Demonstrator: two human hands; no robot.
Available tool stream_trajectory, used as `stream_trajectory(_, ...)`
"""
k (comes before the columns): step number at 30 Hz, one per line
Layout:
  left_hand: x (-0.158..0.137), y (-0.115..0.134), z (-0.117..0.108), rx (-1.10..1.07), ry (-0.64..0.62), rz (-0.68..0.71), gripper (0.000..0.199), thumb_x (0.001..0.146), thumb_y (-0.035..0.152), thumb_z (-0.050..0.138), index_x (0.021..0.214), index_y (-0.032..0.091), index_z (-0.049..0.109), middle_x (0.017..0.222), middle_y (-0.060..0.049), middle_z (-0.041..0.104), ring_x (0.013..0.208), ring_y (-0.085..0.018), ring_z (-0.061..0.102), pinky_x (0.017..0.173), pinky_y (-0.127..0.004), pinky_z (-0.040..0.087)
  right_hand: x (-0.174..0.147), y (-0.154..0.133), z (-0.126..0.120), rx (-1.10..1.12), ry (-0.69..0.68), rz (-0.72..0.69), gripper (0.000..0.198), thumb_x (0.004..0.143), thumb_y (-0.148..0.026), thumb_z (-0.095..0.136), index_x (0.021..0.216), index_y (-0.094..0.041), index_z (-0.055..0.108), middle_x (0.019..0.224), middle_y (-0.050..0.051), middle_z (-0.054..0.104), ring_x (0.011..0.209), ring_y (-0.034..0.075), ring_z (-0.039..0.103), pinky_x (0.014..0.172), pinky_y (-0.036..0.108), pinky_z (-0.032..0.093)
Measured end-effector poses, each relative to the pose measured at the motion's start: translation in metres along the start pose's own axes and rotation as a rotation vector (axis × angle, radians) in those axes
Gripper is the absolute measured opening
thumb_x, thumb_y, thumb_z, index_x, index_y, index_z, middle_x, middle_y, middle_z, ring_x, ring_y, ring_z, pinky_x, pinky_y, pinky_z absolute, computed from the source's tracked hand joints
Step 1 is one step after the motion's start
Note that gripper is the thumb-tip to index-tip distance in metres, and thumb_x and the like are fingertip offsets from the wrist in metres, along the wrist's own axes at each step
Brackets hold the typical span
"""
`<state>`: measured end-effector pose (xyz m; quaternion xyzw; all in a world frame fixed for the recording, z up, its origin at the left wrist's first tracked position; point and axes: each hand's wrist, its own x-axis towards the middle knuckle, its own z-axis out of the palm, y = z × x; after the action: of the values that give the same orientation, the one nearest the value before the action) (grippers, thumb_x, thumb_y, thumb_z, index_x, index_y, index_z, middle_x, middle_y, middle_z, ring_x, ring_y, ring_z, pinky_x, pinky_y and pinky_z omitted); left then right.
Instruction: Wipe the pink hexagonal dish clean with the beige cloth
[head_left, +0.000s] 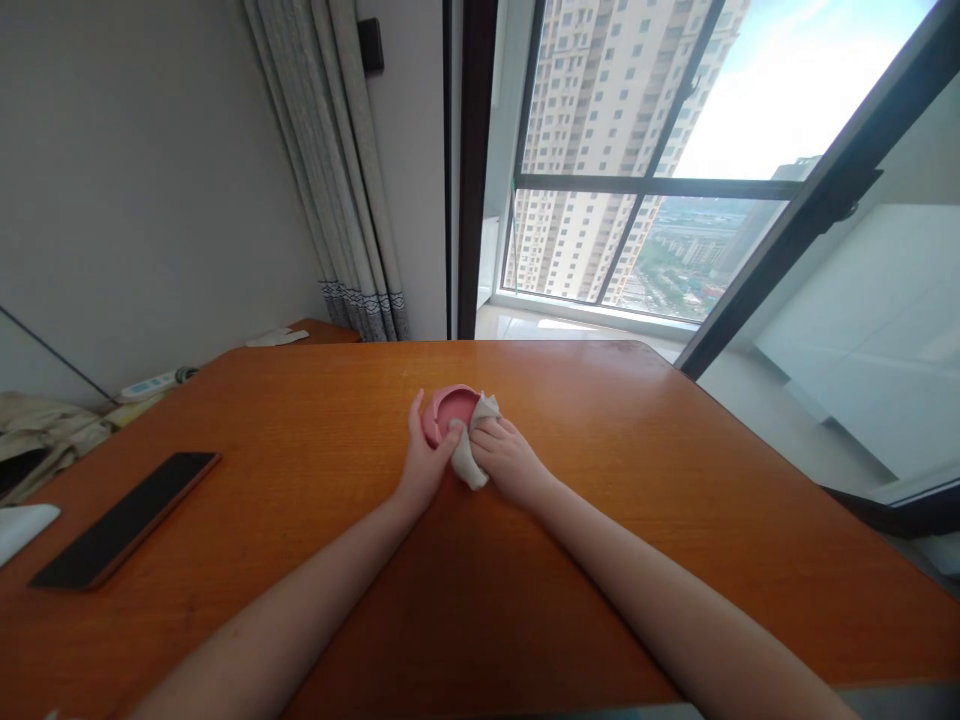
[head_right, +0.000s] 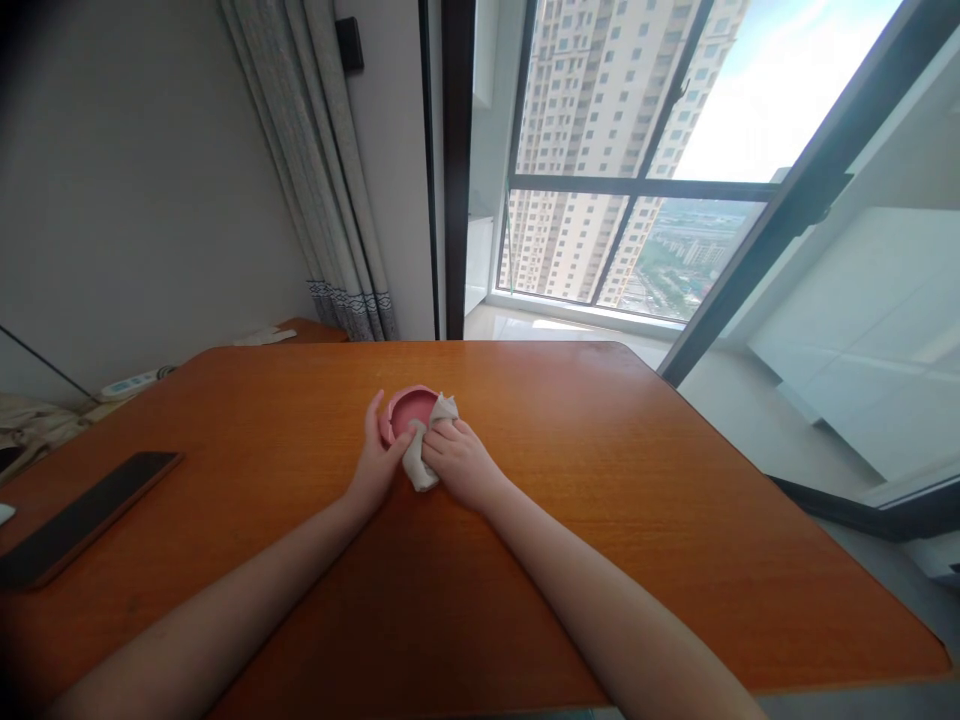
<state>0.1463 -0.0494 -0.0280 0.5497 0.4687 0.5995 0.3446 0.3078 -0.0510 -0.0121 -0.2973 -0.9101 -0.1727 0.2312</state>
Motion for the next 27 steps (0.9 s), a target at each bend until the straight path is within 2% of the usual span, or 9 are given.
stream_trajectory(3, 0.005, 0.004, -0.005, 0.047, -0.04, 0.049, 0.055, 0.075, 0.023, 0.058, 0.128, 0.02, 0.044, 0.137, -0.008, 0.045, 0.129, -0.022, 0.039, 0.112, -0.038, 0.026, 0.002, -0.006, 0.003, 0.034, 0.001, 0.009, 0.016, 0.091, -0.018, 0.047, 0.085, -0.017, 0.062, 0.082, 0.005, 0.061, 0.081, 0.018, 0.047, 0.076, 0.032, 0.037)
stream_trajectory(6, 0.017, 0.009, -0.016, 0.116, -0.08, 0.08, 0.053, 0.071, 0.014, 0.055, 0.123, 0.019, 0.05, 0.132, -0.007, 0.05, 0.126, -0.022, 0.044, 0.111, -0.038, 0.027, 0.004, -0.001, 0.002, 0.033, -0.019, 0.007, 0.016, 0.092, -0.022, 0.046, 0.093, -0.018, 0.062, 0.088, 0.005, 0.063, 0.087, 0.018, 0.048, 0.08, 0.033, 0.037)
stream_trajectory(10, 0.019, 0.012, -0.018, 0.117, -0.098, 0.083, 0.063, 0.069, 0.015, 0.058, 0.13, 0.019, 0.042, 0.139, -0.007, 0.044, 0.13, -0.023, 0.038, 0.112, -0.038, 0.026, 0.002, 0.008, 0.002, -0.012, -0.02, 0.018, 0.017, 0.093, -0.022, 0.046, 0.097, -0.018, 0.062, 0.092, 0.005, 0.064, 0.091, 0.019, 0.048, 0.079, 0.035, 0.037)
stream_trajectory(13, 0.007, 0.009, -0.007, 0.025, -0.003, 0.019, 0.075, 0.074, 0.027, 0.061, 0.14, 0.021, 0.026, 0.147, -0.008, 0.031, 0.134, -0.023, 0.032, 0.112, -0.037, 0.025, -0.001, 0.009, 0.005, -0.008, -0.017, 0.017, 0.016, 0.092, -0.021, 0.047, 0.095, -0.018, 0.063, 0.091, 0.006, 0.063, 0.091, 0.02, 0.048, 0.079, 0.035, 0.038)
stream_trajectory(15, -0.001, 0.006, 0.002, -0.018, 0.054, -0.003, 0.076, 0.076, 0.031, 0.062, 0.14, 0.022, 0.022, 0.148, -0.009, 0.028, 0.135, -0.022, 0.03, 0.112, -0.036, 0.024, -0.002, 0.007, 0.008, 0.017, 0.01, 0.027, 0.016, 0.091, -0.022, 0.048, 0.097, -0.018, 0.062, 0.094, 0.007, 0.063, 0.093, 0.021, 0.047, 0.081, 0.035, 0.038)
stream_trajectory(18, -0.003, 0.004, 0.005, -0.005, 0.049, -0.006, 0.068, 0.075, 0.031, 0.062, 0.134, 0.02, 0.031, 0.141, -0.011, 0.038, 0.131, -0.023, 0.036, 0.111, -0.038, 0.025, -0.003, 0.005, 0.008, 0.052, 0.042, 0.047, 0.018, 0.092, -0.023, 0.047, 0.102, -0.017, 0.061, 0.096, 0.007, 0.062, 0.095, 0.021, 0.047, 0.082, 0.035, 0.039)
stream_trajectory(21, 0.008, 0.007, -0.007, 0.046, 0.002, -0.017, 0.057, 0.074, 0.026, 0.06, 0.127, 0.018, 0.041, 0.134, -0.01, 0.047, 0.127, -0.024, 0.042, 0.11, -0.039, 0.028, 0.0, 0.007, 0.003, 0.054, 0.024, 0.021, 0.019, 0.093, -0.022, 0.044, 0.1, -0.018, 0.061, 0.095, 0.006, 0.062, 0.093, 0.019, 0.049, 0.081, 0.034, 0.04)
stream_trajectory(25, 0.02, 0.013, -0.018, 0.101, -0.157, 0.028, 0.06, 0.07, 0.027, 0.065, 0.126, 0.019, 0.044, 0.136, -0.009, 0.046, 0.129, -0.025, 0.039, 0.11, -0.038, 0.027, 0.002, 0.013, -0.003, 0.023, -0.003, -0.01, 0.02, 0.094, -0.021, 0.042, 0.098, -0.019, 0.062, 0.093, 0.005, 0.063, 0.093, 0.019, 0.05, 0.084, 0.035, 0.038)
stream_trajectory(27, 0.016, 0.011, -0.014, 0.051, -0.14, 0.006, 0.064, 0.073, 0.033, 0.065, 0.13, 0.02, 0.04, 0.139, -0.01, 0.042, 0.13, -0.024, 0.039, 0.109, -0.037, 0.029, 0.0, 0.013, -0.001, 0.014, -0.01, -0.003, 0.019, 0.093, -0.02, 0.044, 0.097, -0.019, 0.062, 0.09, 0.006, 0.063, 0.093, 0.019, 0.05, 0.085, 0.036, 0.038)
